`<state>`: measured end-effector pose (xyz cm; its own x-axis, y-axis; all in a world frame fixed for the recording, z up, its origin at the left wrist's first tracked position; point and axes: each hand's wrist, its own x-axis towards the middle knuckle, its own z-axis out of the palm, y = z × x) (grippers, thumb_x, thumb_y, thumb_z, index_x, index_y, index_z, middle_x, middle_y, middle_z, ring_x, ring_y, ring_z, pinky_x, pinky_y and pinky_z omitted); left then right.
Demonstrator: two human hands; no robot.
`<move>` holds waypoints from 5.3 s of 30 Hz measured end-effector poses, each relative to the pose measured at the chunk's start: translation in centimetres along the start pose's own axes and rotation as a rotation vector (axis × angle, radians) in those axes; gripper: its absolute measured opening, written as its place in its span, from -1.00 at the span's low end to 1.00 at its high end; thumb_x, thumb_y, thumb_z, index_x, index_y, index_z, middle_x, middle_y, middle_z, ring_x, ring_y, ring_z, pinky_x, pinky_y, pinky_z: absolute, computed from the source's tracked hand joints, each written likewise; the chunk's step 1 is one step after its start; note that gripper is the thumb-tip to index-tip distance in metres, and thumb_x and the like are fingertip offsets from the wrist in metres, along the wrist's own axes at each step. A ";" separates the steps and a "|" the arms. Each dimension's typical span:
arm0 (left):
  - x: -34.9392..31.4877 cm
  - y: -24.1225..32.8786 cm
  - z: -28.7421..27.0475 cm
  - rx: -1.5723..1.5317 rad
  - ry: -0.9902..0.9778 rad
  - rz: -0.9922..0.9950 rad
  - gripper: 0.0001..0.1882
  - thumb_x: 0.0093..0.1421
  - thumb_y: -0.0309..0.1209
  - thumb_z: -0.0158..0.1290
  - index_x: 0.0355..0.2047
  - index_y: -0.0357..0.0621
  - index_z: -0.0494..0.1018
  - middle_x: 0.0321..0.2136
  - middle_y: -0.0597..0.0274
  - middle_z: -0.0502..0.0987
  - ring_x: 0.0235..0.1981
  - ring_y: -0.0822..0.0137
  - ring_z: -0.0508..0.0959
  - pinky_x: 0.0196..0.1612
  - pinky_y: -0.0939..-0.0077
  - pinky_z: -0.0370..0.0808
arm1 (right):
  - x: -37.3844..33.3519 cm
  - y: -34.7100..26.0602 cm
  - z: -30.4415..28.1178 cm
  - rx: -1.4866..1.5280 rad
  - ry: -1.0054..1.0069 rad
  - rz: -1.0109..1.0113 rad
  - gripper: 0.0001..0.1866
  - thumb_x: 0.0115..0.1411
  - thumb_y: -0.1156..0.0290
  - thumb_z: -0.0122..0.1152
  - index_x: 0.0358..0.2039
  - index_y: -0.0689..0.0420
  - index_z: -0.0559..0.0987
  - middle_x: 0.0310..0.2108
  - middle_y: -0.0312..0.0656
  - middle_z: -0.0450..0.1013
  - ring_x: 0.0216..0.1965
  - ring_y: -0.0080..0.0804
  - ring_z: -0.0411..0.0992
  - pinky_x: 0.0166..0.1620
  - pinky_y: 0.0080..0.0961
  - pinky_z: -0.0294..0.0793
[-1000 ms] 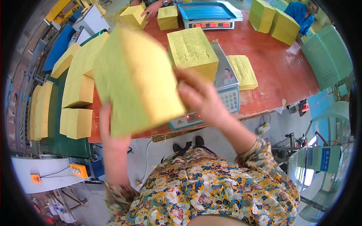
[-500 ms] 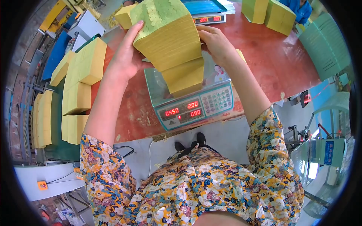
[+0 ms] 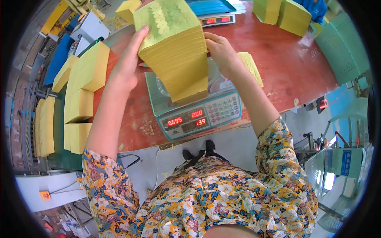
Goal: Weighing stacks of yellow pads on a digital scale and securing them with bands.
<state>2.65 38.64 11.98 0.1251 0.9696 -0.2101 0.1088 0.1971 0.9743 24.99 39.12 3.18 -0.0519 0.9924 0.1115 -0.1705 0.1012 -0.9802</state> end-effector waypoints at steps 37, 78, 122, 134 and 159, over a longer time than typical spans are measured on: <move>-10.1 -16.2 -5.9 -0.671 0.124 0.199 -0.22 0.38 0.10 -0.31 0.31 -0.36 0.07 0.31 -0.14 0.14 0.37 0.11 0.09 0.39 0.13 -0.01 | -16.7 6.1 0.4 0.241 0.375 -0.042 -0.37 0.42 0.05 -0.22 0.31 0.26 0.21 0.30 -0.06 0.21 0.27 -0.18 0.23 0.23 -0.25 0.20; 1.3 -13.2 1.0 -0.540 0.045 0.296 -0.59 0.30 -0.24 0.03 0.07 -0.20 0.39 -0.09 0.21 0.52 -0.14 0.36 0.55 -0.17 0.38 0.57 | -2.5 8.4 2.9 0.195 0.052 -0.111 -0.49 0.42 0.18 -0.13 0.27 0.20 0.30 0.21 -0.04 0.33 0.24 -0.30 0.25 0.26 -0.47 0.18; 15.7 -4.3 42.0 -0.353 -0.445 -0.150 -0.45 0.25 -0.01 0.00 0.13 -0.06 0.36 0.01 0.23 0.51 0.01 0.26 0.51 0.03 0.22 0.48 | -6.0 8.6 -44.2 0.339 0.589 0.165 -0.58 0.30 0.14 0.02 0.01 0.18 0.52 -0.10 -0.25 0.49 -0.11 -0.47 0.41 -0.08 -0.41 0.42; 28.4 -0.5 67.0 0.759 -0.030 1.286 -0.17 0.20 -0.06 0.11 0.34 -0.17 0.05 0.28 -0.13 0.17 0.33 -0.03 0.13 0.33 0.01 0.07 | -3.5 8.5 -65.4 -0.254 1.015 0.011 -0.63 0.25 0.31 0.05 -0.02 0.25 0.51 -0.07 -0.06 0.50 -0.08 -0.27 0.43 -0.01 -0.38 0.40; 42.6 2.3 84.9 1.081 -0.468 1.627 0.13 -0.23 -0.23 0.43 0.35 0.06 0.06 0.32 0.23 0.17 0.35 0.08 0.13 0.37 -0.09 0.02 | 5.6 9.7 -73.9 -1.311 1.209 0.198 -0.07 0.02 0.26 0.37 0.29 0.35 0.09 0.26 0.07 0.20 0.26 -0.02 0.20 0.27 -0.05 0.13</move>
<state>91.94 68.09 -1.55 0.8792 -0.0221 0.4760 0.0637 -0.9845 -0.1635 95.71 50.78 -17.82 0.8054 0.4297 0.4083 0.5915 -0.6270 -0.5069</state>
